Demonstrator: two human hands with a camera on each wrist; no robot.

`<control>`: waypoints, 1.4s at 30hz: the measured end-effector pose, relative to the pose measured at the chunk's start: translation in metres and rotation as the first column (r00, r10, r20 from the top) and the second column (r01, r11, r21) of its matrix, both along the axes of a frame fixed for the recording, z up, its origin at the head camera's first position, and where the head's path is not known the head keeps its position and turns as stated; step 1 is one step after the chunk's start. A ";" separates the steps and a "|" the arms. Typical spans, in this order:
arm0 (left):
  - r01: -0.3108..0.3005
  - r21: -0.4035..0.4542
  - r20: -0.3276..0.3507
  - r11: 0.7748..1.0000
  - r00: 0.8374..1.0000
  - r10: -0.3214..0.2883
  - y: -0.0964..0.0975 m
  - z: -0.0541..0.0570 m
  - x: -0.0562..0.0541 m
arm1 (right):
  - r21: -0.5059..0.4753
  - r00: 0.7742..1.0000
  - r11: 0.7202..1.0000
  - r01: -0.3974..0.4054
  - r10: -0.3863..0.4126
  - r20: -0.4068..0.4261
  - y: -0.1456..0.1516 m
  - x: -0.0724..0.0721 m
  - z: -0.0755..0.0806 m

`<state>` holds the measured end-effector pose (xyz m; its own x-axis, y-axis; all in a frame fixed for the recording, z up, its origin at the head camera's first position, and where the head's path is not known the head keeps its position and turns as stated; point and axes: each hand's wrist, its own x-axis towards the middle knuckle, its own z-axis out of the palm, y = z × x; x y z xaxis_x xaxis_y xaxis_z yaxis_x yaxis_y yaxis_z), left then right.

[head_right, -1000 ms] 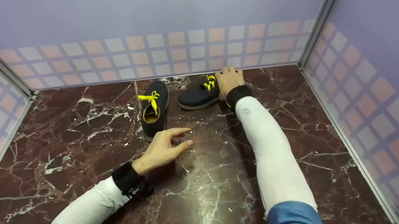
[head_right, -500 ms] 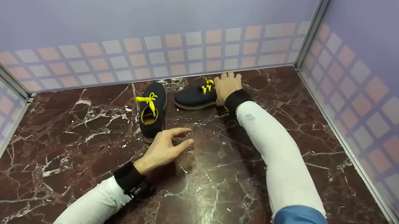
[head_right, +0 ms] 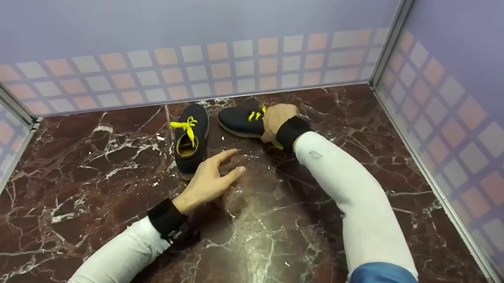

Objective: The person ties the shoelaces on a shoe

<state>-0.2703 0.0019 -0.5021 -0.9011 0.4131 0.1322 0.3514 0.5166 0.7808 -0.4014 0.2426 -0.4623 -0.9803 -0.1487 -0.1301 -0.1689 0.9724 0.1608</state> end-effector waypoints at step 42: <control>-0.160 0.083 0.039 0.984 0.987 0.158 0.020 -0.040 -0.045 | -0.671 0.954 0.740 0.046 0.168 0.250 -0.015 0.068 0.002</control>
